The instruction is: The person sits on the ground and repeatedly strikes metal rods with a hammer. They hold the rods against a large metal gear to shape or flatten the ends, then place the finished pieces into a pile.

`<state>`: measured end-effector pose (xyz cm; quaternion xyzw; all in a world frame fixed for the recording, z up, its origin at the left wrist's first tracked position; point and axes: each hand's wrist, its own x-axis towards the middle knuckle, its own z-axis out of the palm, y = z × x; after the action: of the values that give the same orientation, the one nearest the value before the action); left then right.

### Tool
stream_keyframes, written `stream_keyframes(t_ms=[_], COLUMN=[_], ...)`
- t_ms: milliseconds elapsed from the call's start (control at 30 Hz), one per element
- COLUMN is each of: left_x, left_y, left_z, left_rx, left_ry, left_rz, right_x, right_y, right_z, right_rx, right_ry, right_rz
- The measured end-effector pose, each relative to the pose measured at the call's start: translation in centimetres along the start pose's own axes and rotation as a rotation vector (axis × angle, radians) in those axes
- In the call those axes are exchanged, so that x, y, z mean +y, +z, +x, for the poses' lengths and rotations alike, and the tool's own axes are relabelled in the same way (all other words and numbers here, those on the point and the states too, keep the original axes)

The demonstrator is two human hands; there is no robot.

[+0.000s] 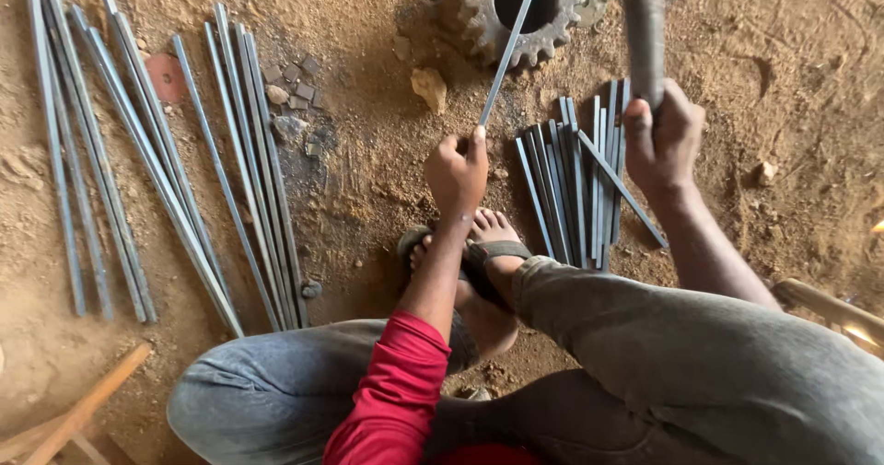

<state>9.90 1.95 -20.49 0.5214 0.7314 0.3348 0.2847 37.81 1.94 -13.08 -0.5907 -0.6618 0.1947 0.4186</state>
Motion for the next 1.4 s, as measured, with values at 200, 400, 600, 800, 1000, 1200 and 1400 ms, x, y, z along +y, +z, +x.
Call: stream_keyframes(t_ms=[200, 400, 600, 800, 1000, 1200, 1400], left_x=[0.2, 1.1, -0.1, 0.2, 0.0, -1.6, -0.1], left_y=[-1.0, -2.6, -1.4, -1.6, -2.1, -1.6, -1.8], left_z=[-1.1, -1.3, -1.1, -1.4, 0.1, -0.6, -0.9], left_rx=[-0.037, -0.118, -0.186, -0.239, -0.471, -0.553, -0.334], left_ry=[-0.029, -0.021, 0.143, 0.117, -0.015, -0.249, -0.037], left_rz=[-0.035, 0.003, 0.045, 0.126, -0.185, -0.489, -0.044], right_x=[0.0, -1.7, -2.2, -2.4, -4.6, -1.4, -1.6], right_y=[0.7, -1.0, -3.8, -2.2, -4.4, -4.5, 0.0], right_z=[2.4, 4.0, 4.8, 9.1, 7.9, 6.0, 9.2], right_rx=[-0.256, 0.014, 0.104, -0.454, -0.141, -0.079, -0.393], right_ry=[0.332, 0.236, -0.014, 0.589, 0.512, 0.194, 0.451], right_rz=[-0.162, 0.488, 0.419, -0.193, 0.215, 0.331, -0.132])
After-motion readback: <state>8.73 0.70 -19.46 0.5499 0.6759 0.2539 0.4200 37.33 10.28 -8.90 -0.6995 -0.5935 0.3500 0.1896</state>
